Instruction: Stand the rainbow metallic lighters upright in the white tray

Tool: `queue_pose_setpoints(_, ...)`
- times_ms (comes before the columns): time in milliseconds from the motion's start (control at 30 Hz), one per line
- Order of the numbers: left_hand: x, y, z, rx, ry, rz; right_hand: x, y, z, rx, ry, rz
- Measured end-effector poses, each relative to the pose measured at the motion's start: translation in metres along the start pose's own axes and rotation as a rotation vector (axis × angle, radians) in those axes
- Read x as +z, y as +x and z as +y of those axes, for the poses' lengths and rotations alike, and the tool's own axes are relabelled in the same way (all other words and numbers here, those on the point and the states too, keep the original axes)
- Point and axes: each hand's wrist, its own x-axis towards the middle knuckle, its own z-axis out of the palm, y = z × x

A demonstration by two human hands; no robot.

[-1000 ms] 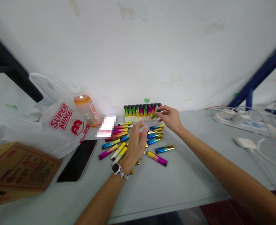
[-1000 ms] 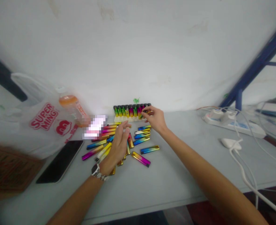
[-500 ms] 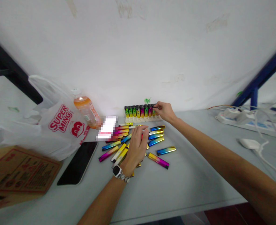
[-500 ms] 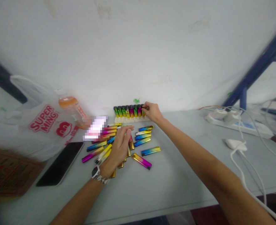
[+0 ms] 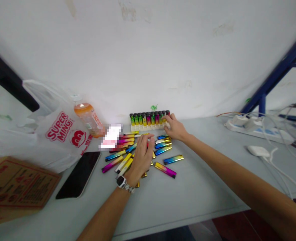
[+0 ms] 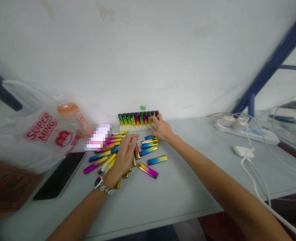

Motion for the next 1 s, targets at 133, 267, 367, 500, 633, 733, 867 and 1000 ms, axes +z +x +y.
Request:
queue_pose_setpoints(133, -0.001, 0.000, 0.003, -0.007, 0.003, -0.015, -0.013, -0.006, 0.004, -0.075, 0.012, -0.207)
queue_pose_setpoints(267, -0.002, 0.000, 0.004, -0.008, -0.003, -0.007, -0.020, 0.005, 0.011, -0.097, 0.007, -0.406)
queue_pose_setpoints(367, -0.001, 0.000, 0.003, -0.018, -0.019, 0.008, -0.019, 0.016, 0.013, -0.076, -0.015, -0.521)
queue_pose_setpoints(500, -0.002, 0.000, 0.002, -0.050, -0.033, 0.033, -0.015, 0.019, 0.008, -0.020, -0.021, -0.477)
queue_pose_setpoints(633, -0.005, 0.000, 0.005, -0.078, -0.054, 0.093, -0.011, 0.009, -0.005, -0.044, 0.126, -0.307)
queue_pose_setpoints(733, -0.006, 0.001, 0.009, -0.111, -0.134, 0.171, -0.009, -0.007, -0.024, -0.145, 0.478, -0.215)
queue_pose_setpoints(867, -0.005, 0.003, 0.008, -0.188, -0.354, 0.165, -0.005, -0.034, -0.056, -0.193, 0.829, -0.188)
queue_pose_setpoints(1000, -0.001, 0.002, 0.004, -0.260, -0.540, 0.099, -0.001, -0.053, -0.076, -0.137, 0.943, -0.217)
